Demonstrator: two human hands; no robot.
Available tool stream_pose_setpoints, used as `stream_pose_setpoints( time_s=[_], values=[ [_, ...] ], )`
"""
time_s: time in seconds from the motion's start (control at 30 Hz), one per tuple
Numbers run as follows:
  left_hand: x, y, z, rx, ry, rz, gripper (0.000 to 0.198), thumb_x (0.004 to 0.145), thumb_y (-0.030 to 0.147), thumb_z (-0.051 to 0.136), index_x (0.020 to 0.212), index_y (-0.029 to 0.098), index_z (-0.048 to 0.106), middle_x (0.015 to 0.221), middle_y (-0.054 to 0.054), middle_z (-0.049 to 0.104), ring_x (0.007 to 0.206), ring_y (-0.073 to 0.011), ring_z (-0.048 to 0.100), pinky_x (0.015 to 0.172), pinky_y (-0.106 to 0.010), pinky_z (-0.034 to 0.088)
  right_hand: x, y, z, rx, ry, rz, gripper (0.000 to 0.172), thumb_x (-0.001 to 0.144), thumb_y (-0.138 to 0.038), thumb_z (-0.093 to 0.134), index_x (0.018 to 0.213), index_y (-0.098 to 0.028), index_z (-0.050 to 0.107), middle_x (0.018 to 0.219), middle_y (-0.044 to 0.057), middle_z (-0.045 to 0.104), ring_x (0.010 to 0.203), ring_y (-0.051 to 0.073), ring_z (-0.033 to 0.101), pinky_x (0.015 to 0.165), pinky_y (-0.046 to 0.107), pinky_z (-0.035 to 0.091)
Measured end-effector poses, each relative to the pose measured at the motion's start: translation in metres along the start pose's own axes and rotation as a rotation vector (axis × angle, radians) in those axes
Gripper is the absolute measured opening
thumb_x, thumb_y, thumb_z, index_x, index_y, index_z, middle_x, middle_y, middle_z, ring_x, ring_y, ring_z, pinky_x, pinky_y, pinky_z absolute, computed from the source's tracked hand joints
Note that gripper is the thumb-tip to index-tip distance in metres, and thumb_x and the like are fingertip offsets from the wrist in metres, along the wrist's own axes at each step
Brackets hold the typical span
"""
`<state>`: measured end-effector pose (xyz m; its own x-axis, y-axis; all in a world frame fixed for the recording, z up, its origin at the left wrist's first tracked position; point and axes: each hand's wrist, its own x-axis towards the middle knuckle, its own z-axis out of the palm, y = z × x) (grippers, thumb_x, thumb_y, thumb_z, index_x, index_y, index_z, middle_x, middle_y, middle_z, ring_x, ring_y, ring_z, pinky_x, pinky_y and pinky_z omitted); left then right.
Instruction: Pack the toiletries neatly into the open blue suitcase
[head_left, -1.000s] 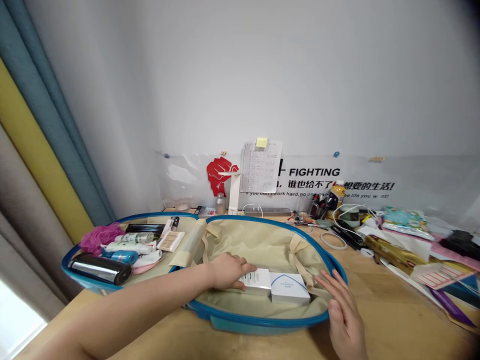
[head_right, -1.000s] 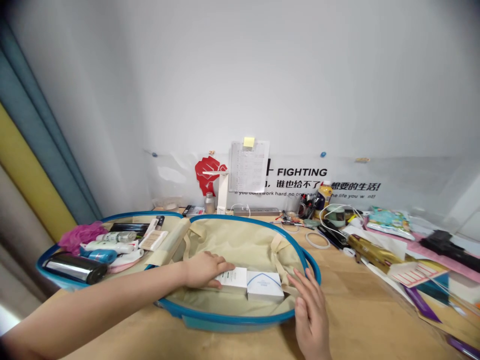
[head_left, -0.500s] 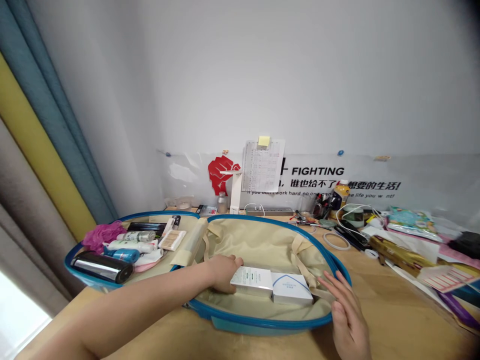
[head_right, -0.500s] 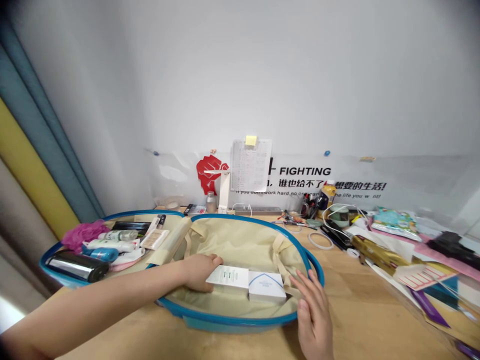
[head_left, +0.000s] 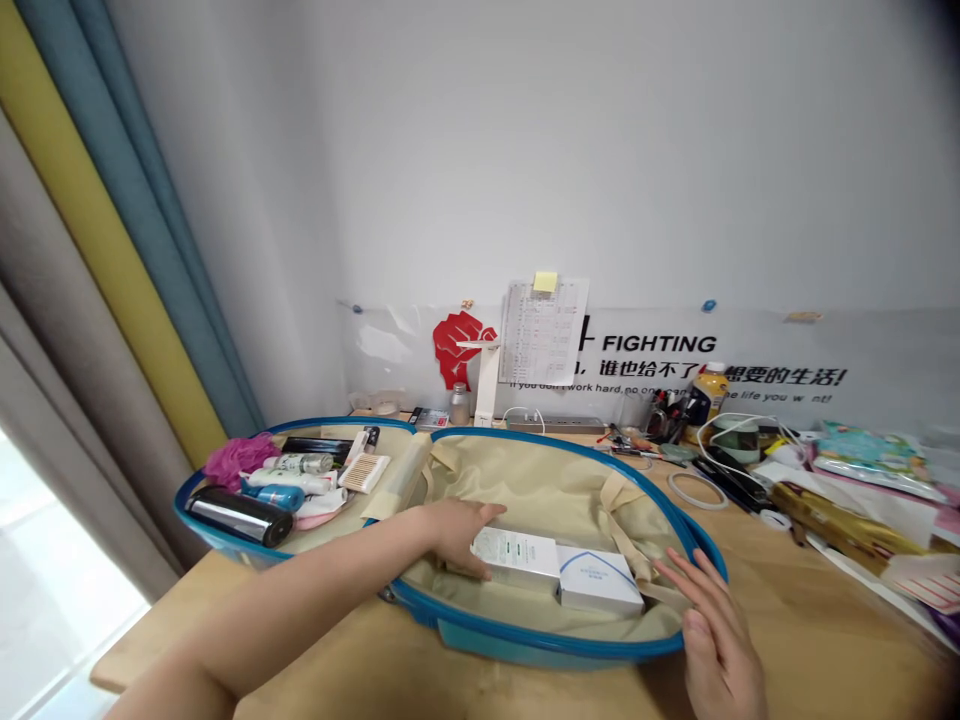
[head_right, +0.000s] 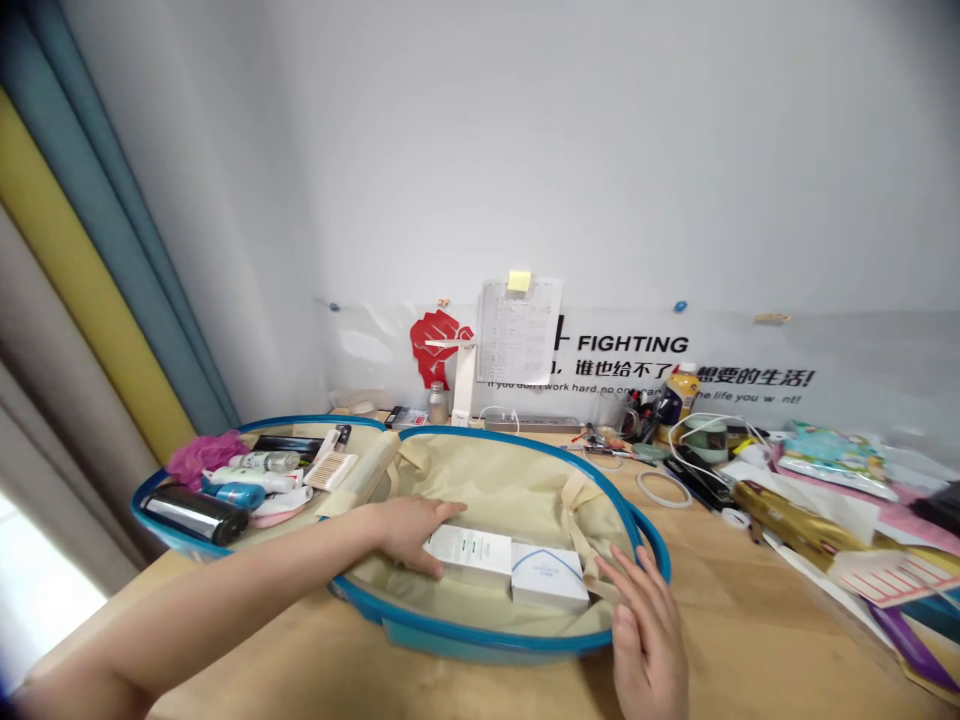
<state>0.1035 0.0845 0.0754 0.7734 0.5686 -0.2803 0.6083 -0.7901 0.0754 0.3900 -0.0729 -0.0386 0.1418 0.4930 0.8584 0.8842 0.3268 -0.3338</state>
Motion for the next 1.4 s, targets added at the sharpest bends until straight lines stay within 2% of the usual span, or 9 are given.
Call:
stream_pose_setpoints(
  time_s=[0.13,0.2,0.3,0.43,0.57,0.73,0.93,1.13,1.4],
  values=[
    [-0.033,-0.014,-0.023,-0.052,0.198,-0.012,0.057,0.09,0.045,0.05,0.141,0.023,0.04,0.146,-0.007,0.049,0.133,-0.0218,0.047,0.109,-0.032,0.036,0.002,0.0,0.001,-0.014,0.023,-0.042,0.034,0.097,-0.029,0.035,0.118,-0.022,0.062,0.122,0.01,0.064,0.13,0.032,0.047,0.099,0.051,0.043],
    [-0.061,-0.026,-0.031,-0.059,0.273,-0.063,0.047,0.095,0.038,0.04,0.139,0.023,0.044,0.145,-0.006,0.051,0.133,-0.0204,0.045,0.112,-0.033,0.033,0.003,-0.001,0.0,-0.015,0.024,-0.051,0.034,0.097,-0.029,0.035,0.118,-0.022,0.061,0.121,0.01,0.064,0.13,0.032,0.047,0.099,0.05,0.043],
    [-0.114,-0.055,-0.033,-0.056,0.329,-0.217,0.045,0.094,0.029,0.034,0.133,0.022,0.052,0.142,-0.008,0.054,0.133,-0.0242,0.047,0.112,-0.04,0.034,0.003,0.0,-0.001,-0.018,0.021,-0.057,0.034,0.097,-0.028,0.035,0.119,-0.021,0.061,0.122,0.011,0.064,0.131,0.032,0.047,0.098,0.05,0.043],
    [-0.183,-0.094,-0.017,0.004,0.186,-0.597,0.049,0.083,0.024,0.042,0.129,0.019,0.059,0.135,-0.01,0.06,0.124,-0.0275,0.056,0.105,-0.042,0.043,0.0,0.003,-0.001,-0.019,0.003,-0.072,0.035,0.097,-0.027,0.034,0.121,-0.022,0.059,0.124,0.011,0.063,0.132,0.032,0.046,0.098,0.051,0.043],
    [-0.22,-0.116,0.002,0.101,0.146,-0.712,0.059,0.072,0.017,0.049,0.131,0.018,0.059,0.136,-0.011,0.059,0.128,-0.0306,0.052,0.108,-0.045,0.04,-0.001,0.008,0.002,-0.016,-0.011,-0.075,0.036,0.096,-0.028,0.035,0.122,-0.022,0.059,0.126,0.011,0.062,0.133,0.033,0.045,0.099,0.053,0.043],
    [-0.224,-0.123,0.009,0.125,0.161,-0.734,0.069,0.066,0.01,0.05,0.133,0.022,0.057,0.139,-0.008,0.056,0.132,-0.0296,0.049,0.11,-0.045,0.038,-0.001,0.007,0.001,-0.012,0.002,-0.061,0.036,0.096,-0.029,0.035,0.12,-0.022,0.06,0.125,0.011,0.063,0.132,0.034,0.046,0.099,0.053,0.043],
    [-0.219,-0.131,0.007,0.131,0.089,-0.743,0.078,0.06,0.005,0.049,0.135,0.025,0.055,0.143,-0.008,0.053,0.135,-0.03,0.045,0.11,-0.045,0.037,-0.001,0.005,0.002,-0.004,-0.004,-0.047,0.036,0.096,-0.029,0.036,0.12,-0.022,0.06,0.125,0.011,0.063,0.132,0.034,0.046,0.1,0.054,0.043],
    [-0.218,-0.138,0.005,0.045,0.074,-0.622,0.07,0.056,0.007,0.049,0.122,0.027,0.064,0.128,-0.005,0.065,0.122,-0.0273,0.057,0.103,-0.039,0.044,0.003,0.002,0.0,-0.015,0.006,-0.049,0.035,0.096,-0.028,0.036,0.119,-0.022,0.061,0.124,0.01,0.063,0.131,0.033,0.047,0.099,0.052,0.044],
    [-0.222,-0.139,0.004,0.04,0.085,-0.614,0.062,0.058,0.009,0.051,0.118,0.022,0.063,0.118,-0.008,0.068,0.113,-0.0295,0.061,0.095,-0.039,0.047,0.002,0.001,0.0,-0.014,0.018,-0.047,0.035,0.096,-0.029,0.037,0.119,-0.021,0.061,0.125,0.01,0.063,0.131,0.032,0.048,0.1,0.052,0.044]
  ],
)
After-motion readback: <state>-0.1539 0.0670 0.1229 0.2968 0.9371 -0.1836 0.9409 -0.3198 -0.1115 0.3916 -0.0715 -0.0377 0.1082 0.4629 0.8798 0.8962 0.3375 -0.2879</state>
